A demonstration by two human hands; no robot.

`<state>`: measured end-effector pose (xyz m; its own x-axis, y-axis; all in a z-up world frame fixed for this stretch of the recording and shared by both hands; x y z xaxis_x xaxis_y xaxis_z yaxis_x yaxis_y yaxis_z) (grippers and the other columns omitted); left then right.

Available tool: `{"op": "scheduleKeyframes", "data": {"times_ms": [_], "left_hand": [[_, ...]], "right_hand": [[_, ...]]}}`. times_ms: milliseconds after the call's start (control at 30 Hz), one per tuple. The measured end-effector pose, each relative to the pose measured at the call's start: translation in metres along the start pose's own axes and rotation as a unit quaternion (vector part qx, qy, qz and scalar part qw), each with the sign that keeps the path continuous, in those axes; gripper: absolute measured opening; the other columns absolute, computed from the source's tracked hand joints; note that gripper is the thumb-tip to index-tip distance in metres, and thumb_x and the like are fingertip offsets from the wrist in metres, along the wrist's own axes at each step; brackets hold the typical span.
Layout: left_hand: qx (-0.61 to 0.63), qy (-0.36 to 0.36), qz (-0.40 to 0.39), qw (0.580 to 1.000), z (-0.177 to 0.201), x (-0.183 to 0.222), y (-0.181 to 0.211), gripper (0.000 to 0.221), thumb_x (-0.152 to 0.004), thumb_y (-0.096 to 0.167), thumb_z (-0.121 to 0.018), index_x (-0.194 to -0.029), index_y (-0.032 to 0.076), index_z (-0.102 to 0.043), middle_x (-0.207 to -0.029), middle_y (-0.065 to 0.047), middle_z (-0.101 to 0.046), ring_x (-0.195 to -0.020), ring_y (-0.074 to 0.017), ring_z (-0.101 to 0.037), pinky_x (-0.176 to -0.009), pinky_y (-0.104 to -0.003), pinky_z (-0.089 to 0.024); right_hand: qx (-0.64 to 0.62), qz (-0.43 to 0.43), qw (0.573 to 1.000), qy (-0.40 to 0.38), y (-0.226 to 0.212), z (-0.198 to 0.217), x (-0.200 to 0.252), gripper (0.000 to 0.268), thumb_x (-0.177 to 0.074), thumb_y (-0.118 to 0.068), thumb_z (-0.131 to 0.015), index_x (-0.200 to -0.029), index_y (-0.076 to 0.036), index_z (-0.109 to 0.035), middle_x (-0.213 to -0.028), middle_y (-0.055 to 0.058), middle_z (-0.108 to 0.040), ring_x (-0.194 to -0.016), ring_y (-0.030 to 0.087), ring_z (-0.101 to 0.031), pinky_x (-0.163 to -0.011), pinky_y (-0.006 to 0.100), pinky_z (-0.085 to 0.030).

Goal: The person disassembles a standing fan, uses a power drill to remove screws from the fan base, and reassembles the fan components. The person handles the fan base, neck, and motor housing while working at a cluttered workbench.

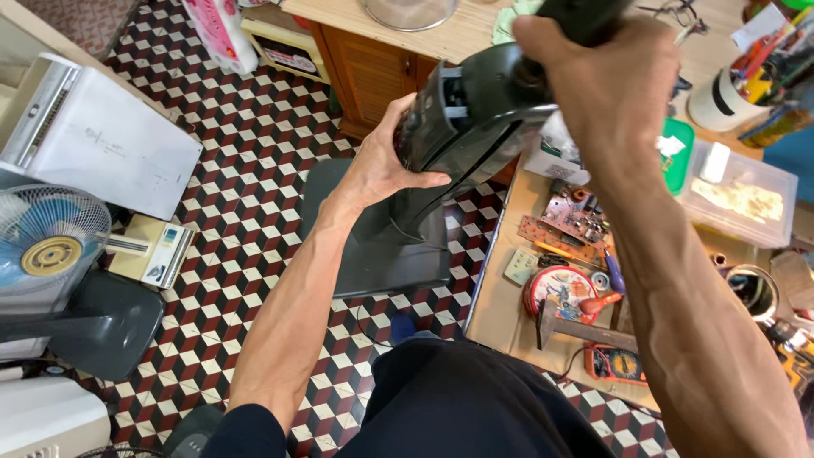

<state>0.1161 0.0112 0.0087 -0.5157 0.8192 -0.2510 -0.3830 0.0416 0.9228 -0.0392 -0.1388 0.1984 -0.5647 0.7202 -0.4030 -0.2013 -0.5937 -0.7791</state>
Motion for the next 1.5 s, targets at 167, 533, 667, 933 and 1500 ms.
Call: {"op": "scheduleKeyframes", "data": {"times_ms": [167,533,667,933,1500], "left_hand": [[0.008,0.048,0.036,0.998,0.036,0.028,-0.030,0.122,-0.056,0.034,-0.101,-0.155,0.017,-0.033,-0.150,-0.012,-0.054,-0.142,-0.0297,-0.050,-0.120,-0.043,-0.037],[-0.019,0.058,0.182,0.981,0.068,0.053,-0.053,0.126,-0.049,0.039,-0.098,-0.156,0.023,-0.033,-0.148,-0.012,-0.054,-0.140,-0.0297,-0.051,-0.117,-0.042,-0.040],[0.013,0.053,0.150,0.987,0.063,0.048,-0.043,0.123,-0.049,0.036,-0.097,-0.154,0.020,-0.036,-0.148,-0.014,-0.057,-0.142,-0.0291,-0.051,-0.120,-0.042,-0.038],[0.005,0.047,0.191,0.980,0.064,0.051,-0.042,0.128,-0.049,0.032,-0.098,-0.157,0.018,-0.031,-0.151,-0.012,-0.052,-0.145,-0.0267,-0.044,-0.121,-0.038,-0.031],[0.035,0.064,0.239,0.968,0.063,0.058,-0.051,0.130,-0.045,0.034,-0.098,-0.156,0.014,-0.033,-0.148,-0.015,-0.056,-0.145,-0.0281,-0.046,-0.121,-0.044,-0.032]], "right_hand": [[0.085,0.104,0.990,-0.050,-0.037,-0.070,-0.001,0.039,-0.081,-0.041,-0.086,-0.092,-0.004,-0.078,-0.074,0.007,-0.074,-0.061,0.014,-0.070,-0.060,0.032,-0.056],[0.159,0.115,0.950,-0.243,-0.074,-0.116,0.004,0.051,-0.076,-0.057,-0.082,-0.103,-0.013,-0.082,-0.081,0.004,-0.076,-0.063,0.016,-0.070,-0.061,0.036,-0.056],[0.161,0.069,0.950,-0.260,-0.049,-0.120,-0.002,0.059,-0.073,-0.058,-0.081,-0.112,-0.014,-0.078,-0.089,0.012,-0.077,-0.072,0.024,-0.073,-0.070,0.040,-0.058],[-0.026,0.143,0.902,-0.406,-0.006,-0.114,0.002,0.113,-0.071,-0.066,-0.078,-0.159,-0.007,-0.038,-0.161,0.021,-0.041,-0.147,0.038,-0.038,-0.114,0.053,-0.030],[-0.121,0.095,0.901,-0.406,0.047,-0.166,0.030,0.109,-0.058,-0.033,-0.098,-0.147,-0.003,-0.043,-0.135,0.015,-0.065,-0.131,0.026,-0.059,-0.112,0.039,-0.044]]}}
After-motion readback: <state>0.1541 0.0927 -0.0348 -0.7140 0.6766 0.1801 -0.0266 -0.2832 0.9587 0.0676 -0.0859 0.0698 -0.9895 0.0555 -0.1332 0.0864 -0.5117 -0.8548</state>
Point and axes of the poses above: each hand's wrist, its own x-axis away from the middle knuckle, its own z-axis out of the back of the hand, y = z × x, the point moved 8 cm from there along -x, towards the middle knuckle
